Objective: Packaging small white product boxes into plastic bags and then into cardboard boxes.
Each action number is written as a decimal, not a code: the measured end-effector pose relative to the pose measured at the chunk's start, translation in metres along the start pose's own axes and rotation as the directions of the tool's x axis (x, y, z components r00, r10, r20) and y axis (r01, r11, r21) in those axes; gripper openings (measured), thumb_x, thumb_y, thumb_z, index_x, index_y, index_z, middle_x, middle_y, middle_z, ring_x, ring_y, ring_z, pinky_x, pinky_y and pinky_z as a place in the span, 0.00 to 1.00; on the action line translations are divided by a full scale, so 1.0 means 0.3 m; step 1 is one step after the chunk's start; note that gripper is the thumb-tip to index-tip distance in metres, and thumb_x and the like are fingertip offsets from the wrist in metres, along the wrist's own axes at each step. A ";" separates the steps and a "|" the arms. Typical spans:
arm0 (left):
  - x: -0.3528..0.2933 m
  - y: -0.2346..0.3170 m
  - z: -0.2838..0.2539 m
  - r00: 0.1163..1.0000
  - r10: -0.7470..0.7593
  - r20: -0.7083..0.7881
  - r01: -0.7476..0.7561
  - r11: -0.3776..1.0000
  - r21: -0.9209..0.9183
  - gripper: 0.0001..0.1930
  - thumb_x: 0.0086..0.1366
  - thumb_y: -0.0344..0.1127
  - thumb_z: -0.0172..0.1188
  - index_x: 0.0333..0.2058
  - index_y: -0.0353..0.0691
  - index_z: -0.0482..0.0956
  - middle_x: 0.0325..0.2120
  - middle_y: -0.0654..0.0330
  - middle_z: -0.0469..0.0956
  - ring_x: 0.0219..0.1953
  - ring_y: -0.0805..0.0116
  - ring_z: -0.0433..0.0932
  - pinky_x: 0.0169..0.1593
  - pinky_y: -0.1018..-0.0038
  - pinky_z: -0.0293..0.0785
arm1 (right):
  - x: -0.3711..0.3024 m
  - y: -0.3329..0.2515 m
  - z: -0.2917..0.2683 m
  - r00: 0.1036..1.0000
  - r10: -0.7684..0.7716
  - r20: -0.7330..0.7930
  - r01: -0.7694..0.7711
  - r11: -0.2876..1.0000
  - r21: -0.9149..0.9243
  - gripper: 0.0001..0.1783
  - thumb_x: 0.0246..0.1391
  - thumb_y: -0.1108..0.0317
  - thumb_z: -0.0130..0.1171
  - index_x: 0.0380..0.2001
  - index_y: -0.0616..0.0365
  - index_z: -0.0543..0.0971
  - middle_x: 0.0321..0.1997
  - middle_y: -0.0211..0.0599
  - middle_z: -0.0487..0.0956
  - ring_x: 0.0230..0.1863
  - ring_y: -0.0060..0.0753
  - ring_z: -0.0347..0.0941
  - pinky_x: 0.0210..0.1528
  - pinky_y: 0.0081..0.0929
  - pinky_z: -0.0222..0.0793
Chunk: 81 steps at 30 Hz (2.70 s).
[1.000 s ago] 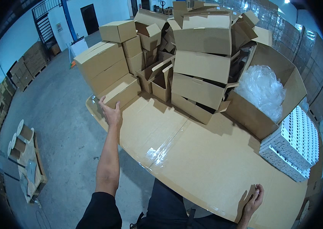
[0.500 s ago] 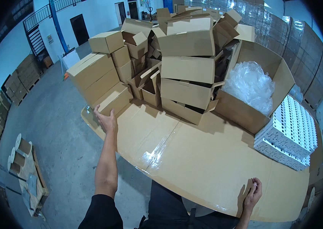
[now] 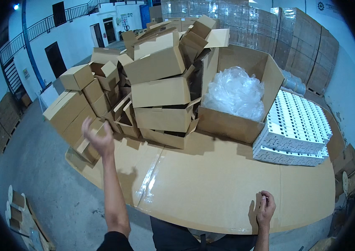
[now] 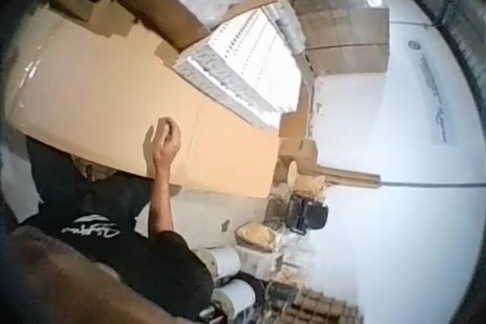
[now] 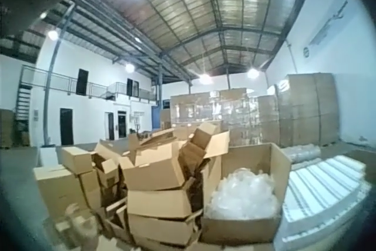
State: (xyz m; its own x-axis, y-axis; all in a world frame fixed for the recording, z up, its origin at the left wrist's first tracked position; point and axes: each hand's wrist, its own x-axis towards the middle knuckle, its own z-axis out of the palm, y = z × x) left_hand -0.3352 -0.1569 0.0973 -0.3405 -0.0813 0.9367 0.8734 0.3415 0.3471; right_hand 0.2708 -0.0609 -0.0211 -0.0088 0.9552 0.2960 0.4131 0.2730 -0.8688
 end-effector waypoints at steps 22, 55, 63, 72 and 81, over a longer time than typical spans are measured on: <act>0.709 0.673 0.656 0.639 0.126 0.759 -0.144 0.989 -0.044 0.25 0.62 0.55 0.63 0.42 0.34 0.86 0.40 0.41 0.84 0.46 0.45 0.84 0.52 0.56 0.78 | 0.004 -0.032 -0.013 0.995 -0.096 0.001 0.096 0.994 -0.050 0.09 0.57 0.79 0.54 0.40 0.65 0.81 0.44 0.47 0.82 0.47 0.45 0.77 0.52 0.37 0.74; -0.273 0.335 0.014 0.163 0.582 0.797 0.902 0.240 -0.360 0.07 0.60 0.33 0.65 0.35 0.43 0.76 0.53 0.50 0.75 0.66 0.51 0.67 0.63 0.61 0.62 | 0.320 -0.223 0.287 0.863 -0.063 0.501 -0.406 0.503 0.763 0.38 0.66 0.43 0.53 0.71 0.50 0.62 0.73 0.40 0.61 0.67 0.37 0.64 0.65 0.39 0.65; -0.433 0.418 0.167 0.182 0.232 0.956 0.902 0.349 -0.256 0.11 0.65 0.28 0.62 0.46 0.42 0.77 0.49 0.62 0.77 0.51 0.74 0.75 0.54 0.75 0.72 | 0.339 -0.195 0.274 0.674 -0.050 0.737 -0.379 0.833 0.403 0.32 0.68 0.44 0.52 0.67 0.53 0.69 0.65 0.35 0.72 0.69 0.33 0.62 0.70 0.36 0.56; -0.662 0.450 -0.231 0.026 -0.234 0.972 0.999 -0.014 -0.031 0.24 0.71 0.37 0.60 0.61 0.36 0.68 0.54 0.58 0.75 0.57 0.65 0.75 0.60 0.69 0.73 | 0.120 -0.264 0.155 0.778 0.115 0.617 -0.452 0.784 0.425 0.29 0.65 0.57 0.60 0.63 0.60 0.69 0.58 0.40 0.75 0.59 0.31 0.71 0.63 0.30 0.66; -0.922 0.426 -0.228 0.077 -0.160 0.984 0.997 -0.014 -0.080 0.28 0.73 0.49 0.57 0.62 0.33 0.68 0.56 0.58 0.75 0.56 0.63 0.75 0.60 0.65 0.74 | 0.003 -0.388 0.255 0.725 0.024 0.688 -0.224 0.953 0.202 0.34 0.59 0.59 0.68 0.63 0.62 0.68 0.49 0.42 0.77 0.51 0.32 0.75 0.51 0.31 0.76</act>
State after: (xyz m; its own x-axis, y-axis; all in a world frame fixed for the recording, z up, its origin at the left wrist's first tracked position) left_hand -0.1055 -0.1548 -0.1143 -0.5081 0.8608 -0.0283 -0.3241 -0.1607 0.9323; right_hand 0.1532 -0.0830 0.0499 -0.6232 0.7780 -0.0798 0.2118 0.0696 -0.9748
